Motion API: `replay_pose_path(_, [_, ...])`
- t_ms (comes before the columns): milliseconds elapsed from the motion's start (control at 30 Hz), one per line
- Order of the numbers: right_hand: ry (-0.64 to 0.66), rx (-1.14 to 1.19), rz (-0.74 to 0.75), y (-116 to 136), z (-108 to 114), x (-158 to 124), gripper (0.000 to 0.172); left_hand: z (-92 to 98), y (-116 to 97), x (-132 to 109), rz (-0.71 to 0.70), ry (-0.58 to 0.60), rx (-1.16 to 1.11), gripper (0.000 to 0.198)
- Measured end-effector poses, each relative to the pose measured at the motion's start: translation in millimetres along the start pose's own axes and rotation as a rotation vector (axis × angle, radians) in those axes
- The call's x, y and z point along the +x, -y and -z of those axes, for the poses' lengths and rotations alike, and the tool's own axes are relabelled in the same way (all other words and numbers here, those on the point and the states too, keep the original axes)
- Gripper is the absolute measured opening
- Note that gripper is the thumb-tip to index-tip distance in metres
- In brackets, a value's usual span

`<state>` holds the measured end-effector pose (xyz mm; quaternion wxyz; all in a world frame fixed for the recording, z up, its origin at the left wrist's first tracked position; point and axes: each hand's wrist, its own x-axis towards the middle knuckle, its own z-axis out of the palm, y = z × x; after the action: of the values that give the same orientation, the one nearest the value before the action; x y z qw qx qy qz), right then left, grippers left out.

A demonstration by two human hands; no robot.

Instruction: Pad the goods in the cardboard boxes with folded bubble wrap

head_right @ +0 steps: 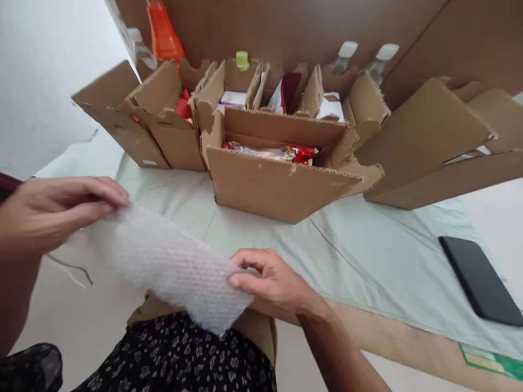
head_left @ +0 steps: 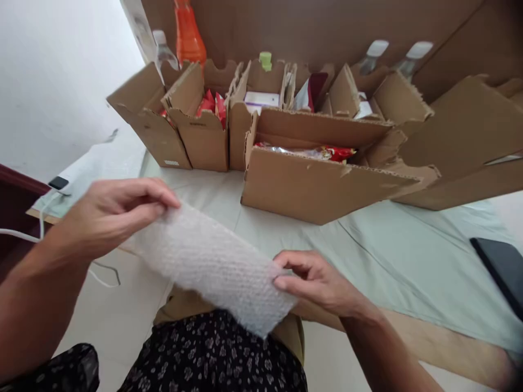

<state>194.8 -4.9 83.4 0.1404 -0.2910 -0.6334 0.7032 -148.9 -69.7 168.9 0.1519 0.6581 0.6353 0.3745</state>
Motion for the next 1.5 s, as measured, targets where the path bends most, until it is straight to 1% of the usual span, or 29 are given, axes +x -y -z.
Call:
replay_pose_path(67, [-0.173, -0.002, -0.032, -6, 13, -17, 0.029, -29.5, 14, 6, 0.118, 0.150, -0.087, 0.018])
replay_pose_path(133, [-0.358, -0.042, -0.061, -12, 24, -27, 0.032, -59.3, 25, 7, 0.220, 0.254, -0.146, 0.021])
replay_pose_path(233, [-0.608, -0.166, -0.073, -23, 39, -31, 0.037, -94.2, 34, 11, 0.260, 0.332, -0.187, 0.023])
replay_pose_path(267, [-0.658, -0.221, -0.077, -27, 42, -31, 0.038, -102.7, 36, 13, 0.257, 0.344, -0.192, 0.024])
replay_pose_path(333, [-0.702, -0.334, -0.090, -35, 47, -29, 0.039, -115.6, 40, 19, 0.248, 0.350, -0.191, 0.028])
replay_pose_path(400, [-0.697, -0.430, -0.110, -40, 47, -28, 0.039, -123.7, 46, 23, 0.240, 0.342, -0.189, 0.038])
replay_pose_path(467, [-0.694, -0.498, -0.117, -42, 45, -30, 0.040, -126.9, 52, 23, 0.242, 0.352, -0.189, 0.053])
replay_pose_path(533, [-0.683, -0.511, -0.102, -40, 38, -32, 0.040, -123.7, 57, 22, 0.254, 0.383, -0.169, 0.062])
replay_pose_path(600, [-0.635, -0.445, -0.073, -36, 26, -35, 0.040, -113.9, 59, 23, 0.245, 0.398, -0.111, 0.063])
replay_pose_path(667, [-0.523, -0.267, -0.069, -34, 6, -34, 0.044, -100.3, 57, 30, 0.192, 0.377, 0.005, 0.061])
replay_pose_path(767, [-0.280, 0.125, -0.124, -38, -36, -24, 0.052, -85.3, 50, 52, 0.070, 0.345, 0.249, 0.054])
replay_pose_path(833, [-0.174, 0.303, -0.144, -45, -65, -14, 0.049, -86.1, 48, 70, -0.011, 0.319, 0.385, 0.052])
replay_pose_path(867, [-0.158, 0.348, -0.139, -48, -77, -9, 0.046, -89.7, 48, 76, -0.046, 0.300, 0.435, 0.052])
replay_pose_path(933, [-0.179, 0.385, -0.128, -54, -94, -2, 0.042, -100.2, 51, 81, -0.104, 0.251, 0.505, 0.053])
replay_pose_path(967, [-0.198, 0.394, -0.131, -55, -99, 0, 0.043, -105.4, 52, 78, -0.131, 0.213, 0.516, 0.053])
replay_pose_path(1033, [-0.231, 0.403, -0.150, -55, -103, 1, 0.047, -111.6, 53, 59, -0.196, 0.142, 0.459, 0.045])
replay_pose_path(1100, [-0.230, 0.401, -0.175, -52, -101, 0, 0.049, -110.5, 48, 24, -0.274, 0.107, 0.291, 0.033])
replay_pose_path(1133, [-0.223, 0.397, -0.186, -50, -99, -1, 0.049, -107.5, 45, 4, -0.313, 0.126, 0.185, 0.029])
replay_pose_path(1200, [-0.208, 0.384, -0.209, -46, -95, -3, 0.048, -99.3, 36, -36, -0.341, 0.182, -0.018, 0.025])
replay_pose_path(1267, [-0.191, 0.371, -0.233, -43, -92, -2, 0.046, -93.0, 30, -71, -0.337, 0.241, -0.146, 0.029])
replay_pose_path(1333, [-0.196, 0.381, -0.252, -41, -92, 0, 0.044, -92.4, 27, -96, -0.311, 0.274, -0.145, 0.046])
replay_pose_path(1400, [-0.231, 0.449, -0.252, -41, -95, 3, 0.040, -97.7, 28, -113, -0.301, 0.276, -0.056, 0.066])
replay_pose_path(1433, [-0.252, 0.507, -0.248, -41, -97, 5, 0.039, -101.8, 29, -118, -0.306, 0.265, -0.006, 0.073])
replay_pose_path(1467, [-0.270, 0.576, -0.239, -41, -99, 6, 0.039, -106.2, 31, -122, -0.312, 0.243, 0.039, 0.075])
replay_pose_path(1500, [-0.285, 0.645, -0.227, -42, -102, 7, 0.039, -110.4, 33, -124, -0.320, 0.204, 0.073, 0.071])
